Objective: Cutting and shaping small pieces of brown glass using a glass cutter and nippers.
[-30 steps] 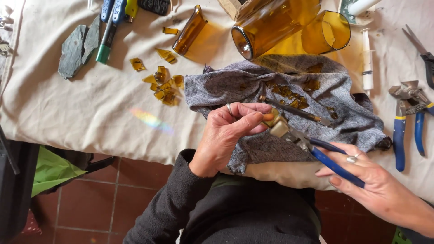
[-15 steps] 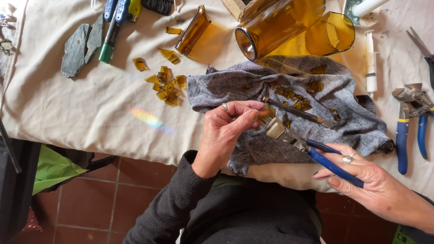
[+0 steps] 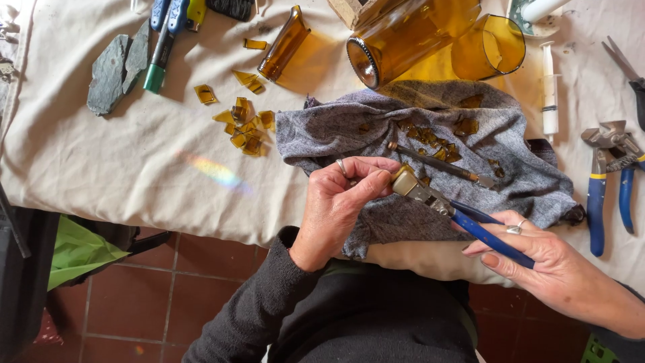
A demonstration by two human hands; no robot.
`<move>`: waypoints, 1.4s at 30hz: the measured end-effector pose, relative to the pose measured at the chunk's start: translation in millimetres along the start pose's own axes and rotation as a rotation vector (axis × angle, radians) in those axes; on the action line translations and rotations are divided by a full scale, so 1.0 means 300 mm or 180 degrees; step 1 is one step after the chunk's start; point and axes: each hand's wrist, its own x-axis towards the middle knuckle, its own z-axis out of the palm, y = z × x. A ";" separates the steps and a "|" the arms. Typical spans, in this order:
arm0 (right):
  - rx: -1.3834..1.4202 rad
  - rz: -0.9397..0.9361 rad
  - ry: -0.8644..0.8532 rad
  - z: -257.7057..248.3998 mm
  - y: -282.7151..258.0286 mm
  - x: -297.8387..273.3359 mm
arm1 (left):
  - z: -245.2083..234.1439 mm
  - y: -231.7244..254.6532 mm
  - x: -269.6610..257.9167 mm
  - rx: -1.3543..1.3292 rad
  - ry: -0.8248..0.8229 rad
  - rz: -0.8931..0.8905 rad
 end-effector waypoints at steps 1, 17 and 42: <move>-0.0031 0.0131 -0.0009 0.001 -0.034 0.014 | 0.001 0.004 0.000 0.0003 0.0008 -0.0003; 0.0153 0.0261 0.0077 -0.030 -0.021 0.011 | -0.005 0.011 0.013 -0.0313 0.0318 -0.0103; -0.1084 0.0109 0.1720 -0.028 -0.065 -0.037 | 0.028 0.134 -0.021 -0.1617 -0.0489 -0.0430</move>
